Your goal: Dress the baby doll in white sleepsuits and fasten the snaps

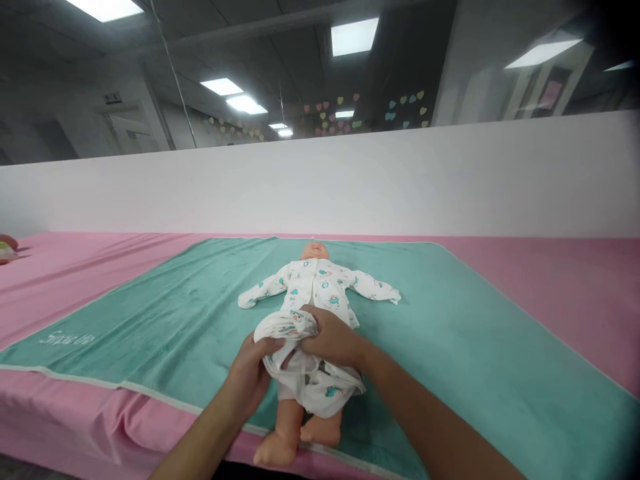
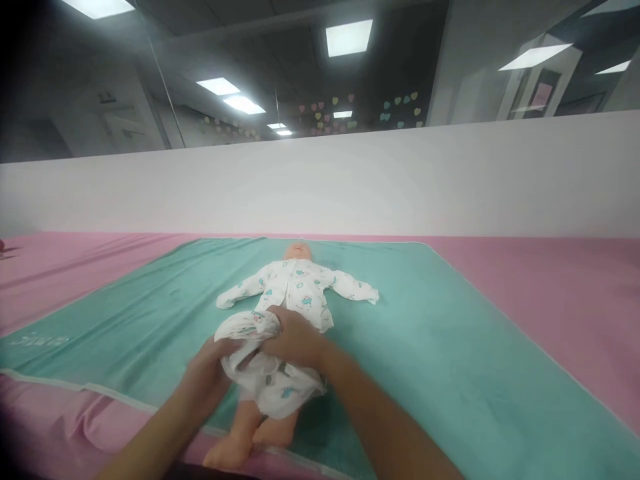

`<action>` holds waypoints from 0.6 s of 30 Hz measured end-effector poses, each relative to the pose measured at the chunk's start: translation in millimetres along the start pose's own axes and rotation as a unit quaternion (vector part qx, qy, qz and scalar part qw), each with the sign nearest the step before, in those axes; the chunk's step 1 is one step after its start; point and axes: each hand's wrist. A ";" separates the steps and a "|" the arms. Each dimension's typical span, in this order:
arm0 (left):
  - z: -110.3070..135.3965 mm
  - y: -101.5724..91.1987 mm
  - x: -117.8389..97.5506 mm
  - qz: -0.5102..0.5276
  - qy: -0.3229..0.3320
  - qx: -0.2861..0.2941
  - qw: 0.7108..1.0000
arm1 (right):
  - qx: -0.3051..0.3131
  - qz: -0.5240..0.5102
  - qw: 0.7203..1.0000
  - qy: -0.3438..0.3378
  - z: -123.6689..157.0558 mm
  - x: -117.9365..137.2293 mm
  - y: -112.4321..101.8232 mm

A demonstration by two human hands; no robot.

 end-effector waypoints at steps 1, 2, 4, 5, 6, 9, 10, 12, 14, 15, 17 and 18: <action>5.5 -0.3 -0.1 -0.045 -0.003 0.001 0.999 | -0.017 0.027 0.999 -0.019 -0.1 -0.3 1.6; 9.4 -0.7 0.1 -0.099 -0.001 0.007 0.995 | -0.027 0.047 0.998 -0.033 0.0 0.1 2.9; 12.6 -1.9 0.5 -0.210 0.024 0.026 0.977 | -0.028 0.063 0.996 -0.051 0.8 2.2 4.7; 12.2 -2.1 0.2 -0.257 0.044 0.030 0.965 | -0.020 0.063 0.996 -0.057 1.4 3.7 5.0; 11.0 -1.8 -0.7 -0.296 0.064 0.029 0.953 | -0.010 0.060 0.996 -0.062 2.1 5.0 5.2; 8.9 3.9 -8.8 -0.395 0.073 -0.013 0.916 | 0.005 0.054 0.996 -0.065 4.0 7.9 5.3; 10.5 7.6 -12.9 -0.431 0.070 -0.037 0.899 | 0.002 0.055 0.996 -0.064 4.6 8.4 5.6; 17.7 16.4 -21.3 -0.519 0.090 -0.063 0.848 | 0.003 0.054 0.996 -0.065 6.0 9.4 6.4; 27.4 24.9 -27.7 -0.616 0.136 -0.053 0.774 | 0.029 0.050 0.996 -0.071 7.5 10.5 7.1; 31.8 28.1 -29.9 -0.658 0.151 -0.038 0.737 | 0.046 0.046 0.995 -0.074 8.2 11.2 7.0; 38.1 31.5 -32.7 -0.708 0.151 -0.022 0.690 | 0.075 0.030 0.994 -0.077 9.1 12.3 5.3; 39.8 31.7 -33.7 -0.714 0.143 -0.022 0.685 | 0.089 0.022 0.993 -0.079 9.3 12.7 3.6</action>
Point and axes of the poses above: each hand's wrist, its own z-axis away from the middle knuckle, its own y-axis out of the palm, x = y × z, and after that the axes turned 12 degrees about -z, right-handed
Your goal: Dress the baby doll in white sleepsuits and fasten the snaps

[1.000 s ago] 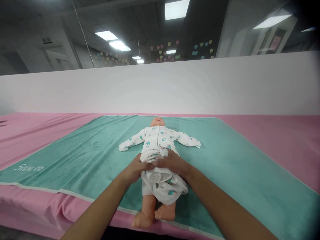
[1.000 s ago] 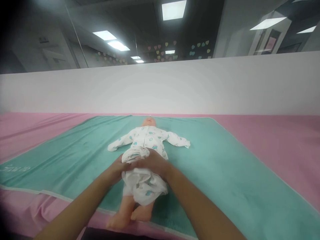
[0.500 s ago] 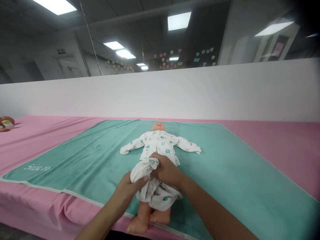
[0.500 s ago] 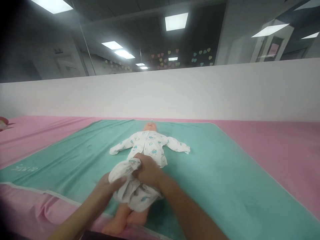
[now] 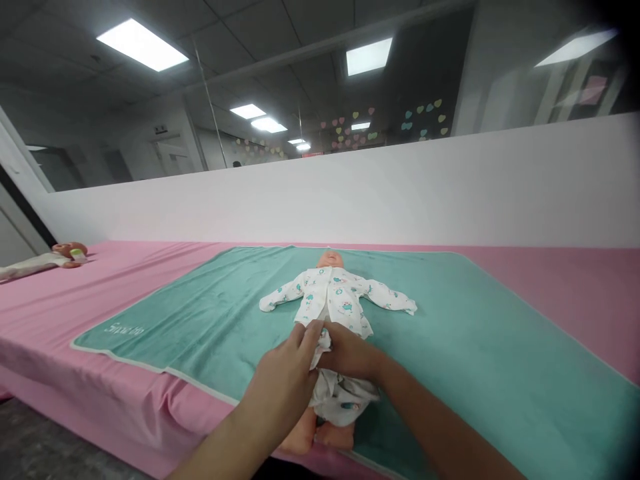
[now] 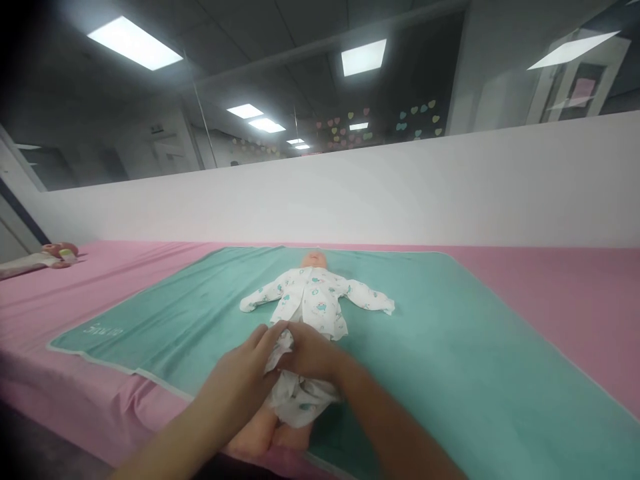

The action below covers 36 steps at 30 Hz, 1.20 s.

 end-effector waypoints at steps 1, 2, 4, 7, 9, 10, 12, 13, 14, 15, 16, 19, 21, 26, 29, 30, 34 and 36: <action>1.1 -1.2 0.5 0.008 -0.007 0.002 1.000 | 0.014 -0.004 1.000 -0.003 0.3 0.2 -1.9; 2.2 -2.4 1.7 0.030 -0.015 0.002 0.999 | 0.028 0.000 1.000 -0.003 0.6 0.1 -3.9; 6.1 -4.8 4.6 0.103 -0.039 0.006 0.994 | 0.055 0.032 0.998 0.004 0.7 -0.4 -6.5; 19.9 -8.0 6.2 0.228 -0.117 0.030 0.966 | 0.079 0.100 0.991 0.031 0.5 -0.8 -4.4; 33.4 -8.7 4.8 0.282 -0.190 0.039 0.940 | 0.091 0.130 0.986 0.048 0.4 0.4 0.4; 40.4 -8.1 3.9 0.298 -0.223 0.041 0.927 | 0.096 0.141 0.984 0.055 0.4 1.7 3.1; 52.7 -4.7 3.2 0.315 -0.273 0.041 0.908 | 0.102 0.161 0.980 0.062 0.5 5.0 7.8; 57.7 -1.6 3.8 0.317 -0.290 0.042 0.902 | 0.106 0.171 0.977 0.064 0.4 6.7 9.6; 61.9 2.4 5.0 0.317 -0.304 0.044 0.897 | 0.110 0.181 0.975 0.066 0.3 8.2 11.1; 65.2 7.1 6.7 0.312 -0.316 0.048 0.895 | 0.114 0.192 0.972 0.067 0.1 9.3 12.3; 68.0 12.3 8.6 0.304 -0.328 0.053 0.893 | 0.121 0.204 0.969 0.067 -0.2 9.8 13.3; 73.9 26.4 12.8 0.285 -0.349 0.073 0.890 | 0.139 0.238 0.960 0.052 -1.0 8.2 15.7; 76.5 31.6 13.1 0.291 -0.344 0.074 0.890 | 0.144 0.246 0.958 0.042 -0.9 6.3 16.9; 79.4 27.4 11.7 0.322 -0.297 0.090 0.895 | 0.139 0.213 0.967 0.029 1.5 5.6 16.3; 78.9 21.1 14.6 0.345 -0.276 0.123 0.889 | 0.130 0.171 0.976 0.034 3.0 6.5 13.8; 78.3 19.4 16.2 0.359 -0.272 0.133 0.883 | 0.125 0.154 0.979 0.040 3.3 6.7 12.8; 74.3 14.4 21.7 0.420 -0.262 0.161 0.854 | 0.111 0.091 0.988 0.062 4.1 7.9 10.4; 72.1 11.3 21.9 0.422 -0.283 0.142 0.849 | 0.101 0.076 0.990 0.065 4.0 9.6 10.1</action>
Point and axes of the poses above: each hand's wrist, its own z-axis away from the middle knuckle, its own y-axis out of the palm, x = y × z, and after that the axes turned 12 degrees about -z, right-handed
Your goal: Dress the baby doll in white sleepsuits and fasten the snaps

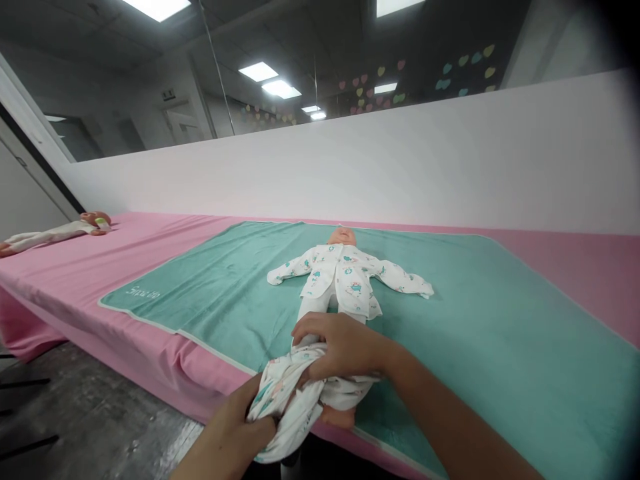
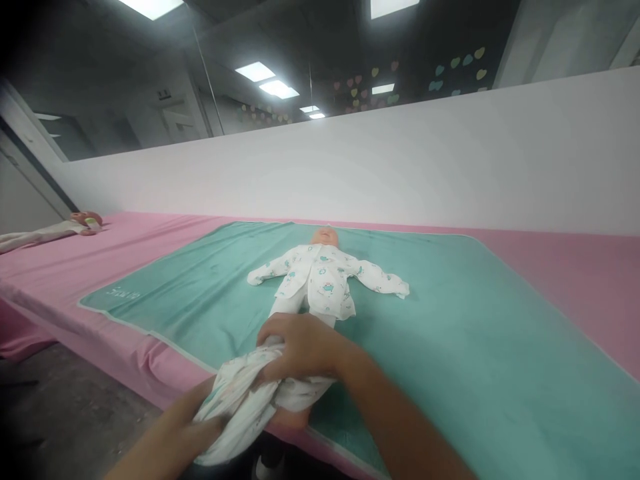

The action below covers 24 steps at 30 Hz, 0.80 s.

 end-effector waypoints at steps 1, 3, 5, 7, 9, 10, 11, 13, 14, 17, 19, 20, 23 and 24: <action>0.4 -0.9 -2.1 0.005 -0.006 -0.019 1.000 | -0.005 -0.004 1.000 -0.001 0.1 1.2 -0.2; 2.2 -3.4 -6.5 0.020 -0.014 -0.039 0.999 | -0.012 -0.007 1.000 -0.004 0.4 4.0 -0.6; 3.9 -7.0 -10.4 0.054 -0.010 -0.028 0.998 | -0.012 -0.005 1.000 -0.007 0.8 6.8 -0.9; 3.7 -11.3 -13.2 0.098 -0.009 -0.024 0.995 | -0.008 -0.001 1.000 -0.009 1.0 8.9 -0.9; 1.1 -14.4 -15.2 0.132 -0.013 -0.036 0.991 | -0.006 0.007 1.000 -0.010 0.9 9.7 -0.3; -0.9 -15.0 -16.1 0.144 -0.017 -0.043 0.989 | -0.006 0.012 1.000 -0.011 0.8 9.6 0.0; -3.0 -14.9 -16.8 0.155 -0.022 -0.044 0.987 | -0.007 0.015 1.000 -0.011 0.7 9.0 0.2; -6.5 -12.6 -17.5 0.180 -0.031 -0.032 0.983 | -0.008 0.011 1.000 -0.009 0.3 7.1 -0.3; -7.4 -10.5 -17.2 0.194 -0.034 -0.022 0.980 | -0.005 0.005 1.000 -0.008 0.1 5.8 -1.1; -7.5 -2.8 -10.8 0.238 -0.048 0.007 0.970 | 0.007 -0.018 1.000 -0.002 -0.6 2.2 -4.4; -7.3 3.0 -2.0 0.258 -0.067 0.024 0.963 | 0.012 -0.036 0.999 0.008 -1.1 0.6 -5.8; -7.8 6.0 3.1 0.257 -0.074 0.029 0.963 | 0.013 -0.043 0.999 0.014 -1.4 0.0 -6.0; -11.4 15.5 15.6 0.199 -0.069 0.005 0.977 | 0.019 -0.054 0.998 0.019 -2.1 -1.2 -5.4; -12.7 18.7 17.5 0.180 -0.057 -0.014 0.982 | 0.026 -0.055 0.998 0.016 -2.1 -1.5 -5.4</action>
Point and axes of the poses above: each hand's wrist, its own z-axis away from the middle knuckle, its own y-axis out of the palm, x = y × z, and after that the axes turned 12 degrees about -z, right-handed
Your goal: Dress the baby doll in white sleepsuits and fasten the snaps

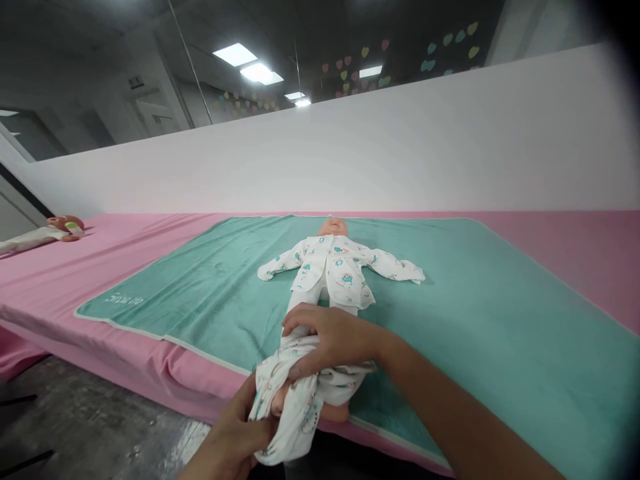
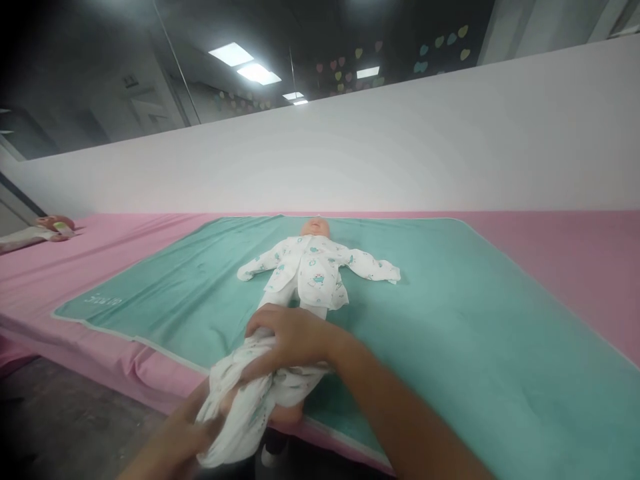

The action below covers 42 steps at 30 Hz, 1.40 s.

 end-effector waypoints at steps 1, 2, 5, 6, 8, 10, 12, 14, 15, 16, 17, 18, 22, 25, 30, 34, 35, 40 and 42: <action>-1.1 2.9 1.4 -0.011 0.017 -0.019 1.000 | 0.010 -0.003 1.000 -0.004 0.2 -0.2 -0.5; -1.6 6.0 1.4 -0.015 0.033 -0.037 0.999 | 0.020 -0.008 1.000 -0.008 0.6 -0.3 -1.5; -1.4 12.7 -4.7 -0.019 0.073 -0.073 0.995 | 0.049 -0.027 0.998 -0.027 2.4 0.3 -6.8; -1.7 12.6 -8.2 -0.028 0.082 -0.078 0.993 | 0.051 -0.032 0.998 -0.036 3.1 0.7 -8.8; -4.4 6.8 -16.3 -0.061 0.095 -0.077 0.991 | 0.046 -0.043 0.997 -0.052 4.2 1.6 -12.1; -11.1 -6.9 -25.5 -0.103 0.110 -0.061 0.987 | 0.039 -0.058 0.996 -0.052 5.0 1.9 -13.6; -21.6 -26.0 -34.8 -0.138 0.131 -0.027 0.981 | 0.031 -0.084 0.995 -0.036 5.1 1.0 -13.7; -34.1 -45.2 -42.2 -0.143 0.152 0.045 0.977 | 0.020 -0.117 0.993 -0.020 4.7 -1.0 -13.1; -40.3 -52.8 -44.8 -0.130 0.161 0.100 0.973 | 0.015 -0.139 0.990 -0.018 4.3 -2.4 -13.0; -46.1 -58.4 -46.6 -0.107 0.169 0.151 0.968 | 0.009 -0.163 0.986 -0.018 3.8 -3.9 -13.2; -51.2 -61.6 -48.0 -0.081 0.176 0.185 0.963 | 0.002 -0.185 0.983 -0.018 3.2 -5.5 -13.7; -55.3 -62.4 -49.2 -0.061 0.179 0.201 0.961 | -0.011 -0.204 0.979 -0.017 2.8 -7.0 -14.7; -60.2 -51.2 -58.2 -0.141 0.156 0.175 0.962 | -0.081 -0.227 0.971 -0.003 2.2 -11.6 -20.0; -56.5 -44.2 -68.7 -0.268 0.164 0.211 0.925 | -0.090 -0.230 0.969 -0.010 2.6 -12.5 -22.7; -57.1 -46.6 -81.6 -0.337 0.206 0.295 0.870 | -0.085 -0.172 0.981 -0.016 1.4 -13.2 -22.4; -58.1 -45.3 -85.4 -0.340 0.214 0.248 0.882 | -0.127 -0.107 0.986 0.003 -0.8 -17.5 -20.5; -57.1 -44.5 -85.0 -0.348 0.218 0.255 0.875 | -0.135 -0.087 0.987 0.004 -1.2 -18.3 -20.2; -57.0 -49.3 -75.3 -0.415 0.213 0.349 0.813 | -0.086 -0.035 0.996 -0.008 -0.6 -16.0 -20.8; -63.6 -54.1 -71.9 -0.425 0.206 0.361 0.805 | -0.046 -0.030 0.998 0.010 0.2 -13.4 -20.9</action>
Point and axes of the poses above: each hand's wrist, its own z-axis away from the middle knuckle, its own y-axis out of the palm, x = y × z, and after that the axes turned 12 degrees about -z, right-handed
